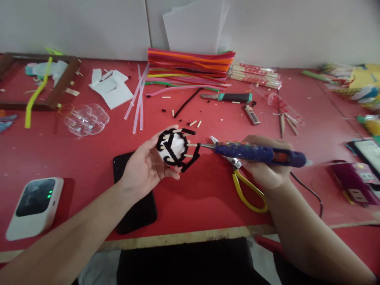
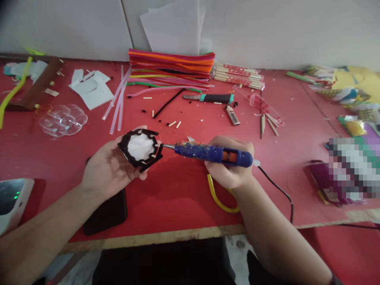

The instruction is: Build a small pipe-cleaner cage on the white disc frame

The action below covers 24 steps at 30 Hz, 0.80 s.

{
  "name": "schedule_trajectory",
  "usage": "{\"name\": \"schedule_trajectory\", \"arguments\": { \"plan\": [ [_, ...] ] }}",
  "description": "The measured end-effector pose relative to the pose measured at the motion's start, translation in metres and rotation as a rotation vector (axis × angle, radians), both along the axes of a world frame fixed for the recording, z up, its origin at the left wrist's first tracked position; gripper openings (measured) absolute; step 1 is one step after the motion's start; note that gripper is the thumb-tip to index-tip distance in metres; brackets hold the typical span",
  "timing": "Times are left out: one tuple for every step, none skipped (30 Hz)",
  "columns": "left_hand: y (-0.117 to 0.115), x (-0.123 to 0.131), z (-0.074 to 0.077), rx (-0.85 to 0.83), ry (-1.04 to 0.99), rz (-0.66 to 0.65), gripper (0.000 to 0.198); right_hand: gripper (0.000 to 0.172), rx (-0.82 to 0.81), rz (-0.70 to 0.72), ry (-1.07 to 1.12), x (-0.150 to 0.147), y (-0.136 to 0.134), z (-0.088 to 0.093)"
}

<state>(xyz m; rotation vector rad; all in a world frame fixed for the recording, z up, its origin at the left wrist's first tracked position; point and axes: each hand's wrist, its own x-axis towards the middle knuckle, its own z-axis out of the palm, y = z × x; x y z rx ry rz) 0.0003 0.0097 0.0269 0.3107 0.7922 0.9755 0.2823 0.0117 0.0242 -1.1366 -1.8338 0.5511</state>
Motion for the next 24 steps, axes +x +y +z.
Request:
{"name": "schedule_trajectory", "arguments": {
  "plan": [
    [0.0, -0.001, -0.001, 0.005, -0.002, 0.007, 0.047, 0.007, 0.007, 0.002, -0.022, -0.001, 0.0, 0.002],
    [-0.001, -0.001, -0.001, 0.007, -0.003, 0.015, 0.044, 0.007, 0.021, 0.005, -0.054, -0.002, 0.0, 0.003],
    [-0.001, -0.002, -0.001, 0.004, -0.001, 0.023, 0.04, 0.006, 0.04, 0.008, -0.093, -0.003, 0.0, 0.005],
    [0.0, -0.002, -0.001, -0.004, 0.004, 0.03, 0.037, 0.006, 0.061, 0.01, -0.135, -0.004, 0.001, 0.006],
    [0.0, -0.003, 0.0, -0.015, 0.009, 0.036, 0.035, 0.005, 0.078, 0.004, -0.173, -0.003, 0.001, 0.006],
    [0.001, -0.004, 0.001, -0.025, 0.011, 0.046, 0.035, 0.005, 0.092, -0.013, -0.203, -0.002, 0.002, 0.006],
    [0.002, -0.006, 0.003, -0.026, 0.006, 0.06, 0.036, 0.005, 0.102, -0.039, -0.221, 0.0, 0.003, 0.007],
    [0.003, -0.007, 0.005, -0.019, -0.006, 0.074, 0.036, 0.005, 0.111, -0.069, -0.226, 0.003, 0.005, 0.007],
    [0.005, -0.009, 0.006, -0.001, -0.024, 0.087, 0.037, 0.005, 0.114, -0.095, -0.229, 0.006, 0.007, 0.008],
    [0.006, -0.011, 0.008, 0.021, -0.043, 0.099, 0.037, 0.005, 0.107, -0.11, -0.248, 0.011, 0.009, 0.01],
    [0.007, -0.013, 0.01, 0.04, -0.057, 0.109, 0.037, 0.008, 0.093, -0.114, -0.292, 0.016, 0.012, 0.012],
    [0.009, -0.014, 0.011, 0.053, -0.066, 0.12, 0.037, 0.013, 0.064, -0.111, -0.368, 0.022, 0.015, 0.014],
    [0.01, -0.016, 0.012, 0.059, -0.072, 0.133, 0.036, 0.02, 0.025, -0.098, -0.473, 0.028, 0.018, 0.017],
    [0.011, -0.017, 0.013, 0.061, -0.078, 0.15, 0.035, 0.025, -0.012, -0.087, -0.58, 0.035, 0.02, 0.019],
    [0.013, -0.018, 0.014, 0.062, -0.085, 0.168, 0.035, 0.028, -0.042, -0.071, -0.666, 0.041, 0.021, 0.021],
    [0.013, -0.019, 0.014, 0.064, -0.094, 0.181, 0.034, 0.031, -0.063, -0.059, -0.726, 0.048, 0.021, 0.022],
    [0.014, -0.02, 0.014, 0.066, -0.103, 0.187, 0.032, 0.033, -0.072, -0.055, -0.768, 0.055, 0.021, 0.023],
    [0.014, -0.021, 0.014, 0.069, -0.113, 0.188, 0.031, 0.035, -0.084, -0.056, -0.803, 0.061, 0.02, 0.023],
    [0.014, -0.021, 0.013, 0.071, -0.12, 0.181, 0.03, 0.035, -0.098, -0.07, -0.837, 0.067, 0.019, 0.022],
    [0.013, -0.022, 0.013, 0.072, -0.126, 0.17, 0.028, 0.035, -0.115, -0.09, -0.867, 0.072, 0.018, 0.021],
    [0.012, -0.022, 0.012, 0.074, -0.13, 0.157, 0.027, 0.034, -0.14, -0.112, -0.894, 0.076, 0.017, 0.021],
    [0.011, -0.021, 0.012, 0.078, -0.132, 0.145, 0.026, 0.034, -0.163, -0.132, -0.911, 0.08, 0.017, 0.02],
    [0.01, -0.021, 0.011, 0.082, -0.132, 0.132, 0.026, 0.034, -0.185, -0.143, -0.919, 0.082, 0.017, 0.019],
    [0.01, -0.02, 0.011, 0.085, -0.131, 0.119, 0.027, 0.034, -0.2, -0.149, -0.92, 0.084, 0.018, 0.018]
  ]
}}
